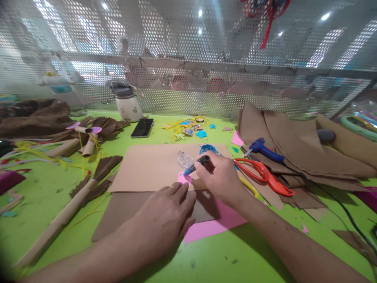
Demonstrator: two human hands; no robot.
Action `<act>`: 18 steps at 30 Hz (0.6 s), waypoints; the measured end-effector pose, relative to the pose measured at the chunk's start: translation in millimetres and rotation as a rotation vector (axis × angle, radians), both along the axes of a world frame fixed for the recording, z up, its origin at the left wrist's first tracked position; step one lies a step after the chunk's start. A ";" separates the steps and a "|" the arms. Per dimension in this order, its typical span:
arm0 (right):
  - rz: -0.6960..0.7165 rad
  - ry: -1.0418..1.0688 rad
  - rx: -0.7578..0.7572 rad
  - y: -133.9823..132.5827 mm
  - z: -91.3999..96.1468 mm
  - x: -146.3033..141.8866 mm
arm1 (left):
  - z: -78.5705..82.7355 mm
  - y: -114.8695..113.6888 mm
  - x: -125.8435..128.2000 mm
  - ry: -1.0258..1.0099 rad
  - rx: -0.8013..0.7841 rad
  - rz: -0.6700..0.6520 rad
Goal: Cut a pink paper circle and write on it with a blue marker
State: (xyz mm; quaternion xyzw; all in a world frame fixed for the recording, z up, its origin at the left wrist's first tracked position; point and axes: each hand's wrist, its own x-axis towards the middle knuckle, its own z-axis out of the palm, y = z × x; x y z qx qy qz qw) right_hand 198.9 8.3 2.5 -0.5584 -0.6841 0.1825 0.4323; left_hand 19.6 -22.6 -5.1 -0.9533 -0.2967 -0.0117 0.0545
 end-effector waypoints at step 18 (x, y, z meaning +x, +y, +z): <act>0.002 0.024 -0.006 0.6 -1.6 0.4 | -0.3 0.4 -0.8 -0.023 -0.012 -0.017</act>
